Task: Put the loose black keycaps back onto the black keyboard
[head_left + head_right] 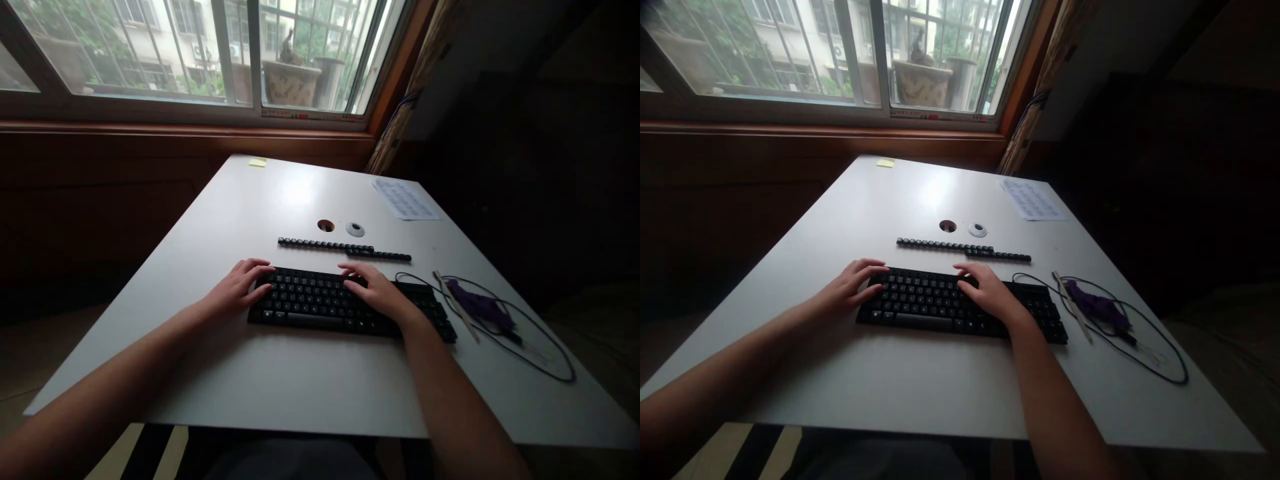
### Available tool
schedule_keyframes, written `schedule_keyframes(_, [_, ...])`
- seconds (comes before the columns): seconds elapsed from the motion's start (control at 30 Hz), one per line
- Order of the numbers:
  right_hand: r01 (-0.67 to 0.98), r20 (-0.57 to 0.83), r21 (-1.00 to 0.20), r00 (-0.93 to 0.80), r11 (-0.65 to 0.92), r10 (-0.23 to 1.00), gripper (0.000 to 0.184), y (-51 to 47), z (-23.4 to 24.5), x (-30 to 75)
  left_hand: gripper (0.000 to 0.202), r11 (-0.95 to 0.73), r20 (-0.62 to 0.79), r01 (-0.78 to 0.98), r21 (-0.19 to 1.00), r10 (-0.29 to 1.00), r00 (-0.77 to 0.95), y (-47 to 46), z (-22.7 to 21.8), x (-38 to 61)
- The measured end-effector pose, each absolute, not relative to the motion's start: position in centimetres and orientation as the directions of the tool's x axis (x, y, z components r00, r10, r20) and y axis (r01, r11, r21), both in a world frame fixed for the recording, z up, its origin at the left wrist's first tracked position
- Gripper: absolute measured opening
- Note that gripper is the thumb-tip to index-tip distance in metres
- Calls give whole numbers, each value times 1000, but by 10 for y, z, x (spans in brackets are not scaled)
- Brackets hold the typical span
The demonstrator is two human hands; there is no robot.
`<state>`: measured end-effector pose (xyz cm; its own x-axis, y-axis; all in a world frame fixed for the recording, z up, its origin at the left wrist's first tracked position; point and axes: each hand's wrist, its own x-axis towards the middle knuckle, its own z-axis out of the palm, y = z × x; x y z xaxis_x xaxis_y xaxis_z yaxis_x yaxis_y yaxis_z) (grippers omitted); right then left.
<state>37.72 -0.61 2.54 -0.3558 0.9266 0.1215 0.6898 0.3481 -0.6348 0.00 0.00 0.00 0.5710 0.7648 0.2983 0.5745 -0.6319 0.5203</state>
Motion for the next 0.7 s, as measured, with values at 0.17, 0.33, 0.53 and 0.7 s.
schedule_keyframes(0.17, [688,114,-642,-351,339,929,40,-6,26,377,35,-626,293,577,525,769,569,0,-1,-1])
schedule_keyframes(0.33, [665,122,-669,-342,331,932,39,-6,25,378,35,-625,289,581,521,770,569,0,1,1])
schedule_keyframes(0.53, [682,105,-651,-353,333,930,42,-6,26,378,35,-623,288,582,522,771,568,0,2,1])
schedule_keyframes(0.7, [686,105,-647,-352,332,930,42,-7,28,378,35,-622,285,578,529,771,569,-1,2,0])
